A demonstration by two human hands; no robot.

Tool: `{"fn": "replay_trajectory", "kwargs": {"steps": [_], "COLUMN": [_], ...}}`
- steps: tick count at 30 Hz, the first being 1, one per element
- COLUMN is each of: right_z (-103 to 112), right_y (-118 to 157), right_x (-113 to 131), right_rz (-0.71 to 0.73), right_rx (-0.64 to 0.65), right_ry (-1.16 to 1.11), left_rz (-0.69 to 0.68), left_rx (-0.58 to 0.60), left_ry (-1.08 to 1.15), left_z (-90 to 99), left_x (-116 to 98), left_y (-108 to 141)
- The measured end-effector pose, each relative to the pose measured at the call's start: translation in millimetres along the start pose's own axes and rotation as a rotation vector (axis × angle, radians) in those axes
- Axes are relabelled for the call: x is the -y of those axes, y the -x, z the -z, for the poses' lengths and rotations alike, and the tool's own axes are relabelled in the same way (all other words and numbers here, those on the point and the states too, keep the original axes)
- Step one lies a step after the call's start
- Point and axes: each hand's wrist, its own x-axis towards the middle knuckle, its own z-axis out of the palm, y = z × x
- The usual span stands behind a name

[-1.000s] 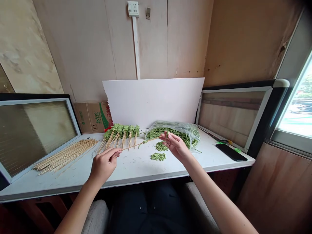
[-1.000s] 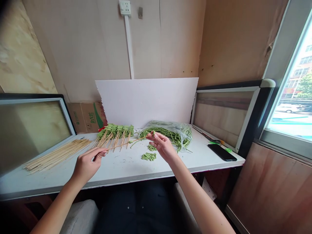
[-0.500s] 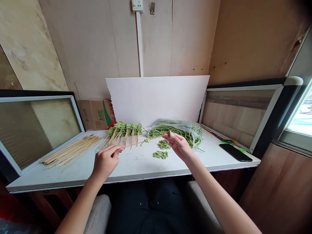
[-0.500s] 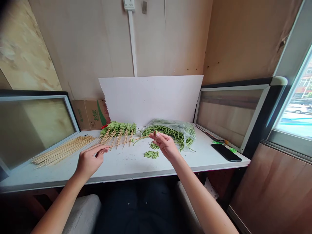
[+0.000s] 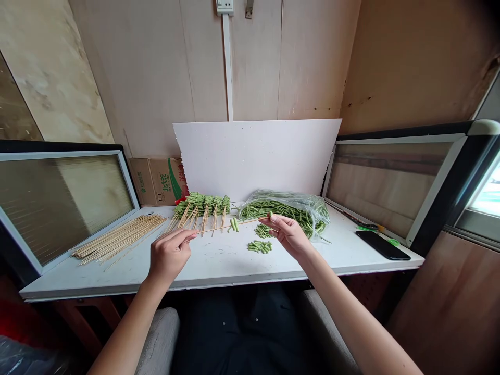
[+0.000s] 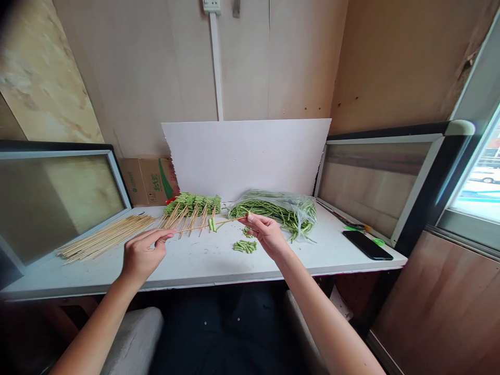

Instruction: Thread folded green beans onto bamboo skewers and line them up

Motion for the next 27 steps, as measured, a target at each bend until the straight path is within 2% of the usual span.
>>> {"fn": "replay_trajectory", "kwargs": {"steps": [7, 14, 21, 24, 27], "right_z": [0.1, -6.0, -11.0, -12.6, -13.7], "right_y": [-2.5, -2.0, -0.5, -0.3, -0.2], "right_x": [-10.5, -16.1, -21.6, -22.3, -20.3], "right_rz": [-0.028, -0.043, -0.025, 0.041, 0.122], "right_rx": [0.021, -0.022, -0.077, -0.055, -0.031], "right_ry": [-0.061, -0.127, -0.123, -0.107, -0.05], "left_rz": [-0.064, -0.1, -0.265, -0.237, -0.144], "left_rx": [-0.055, -0.076, -0.095, -0.072, 0.017], "left_ry": [-0.008, -0.032, -0.107, -0.099, -0.059], "left_z": [-1.7, 0.6, 7.8, 10.0, 11.2], "left_x": [3.9, 4.9, 2.0, 3.3, 6.9], "left_y": [0.3, -0.5, -2.9, -4.6, -6.1]}}
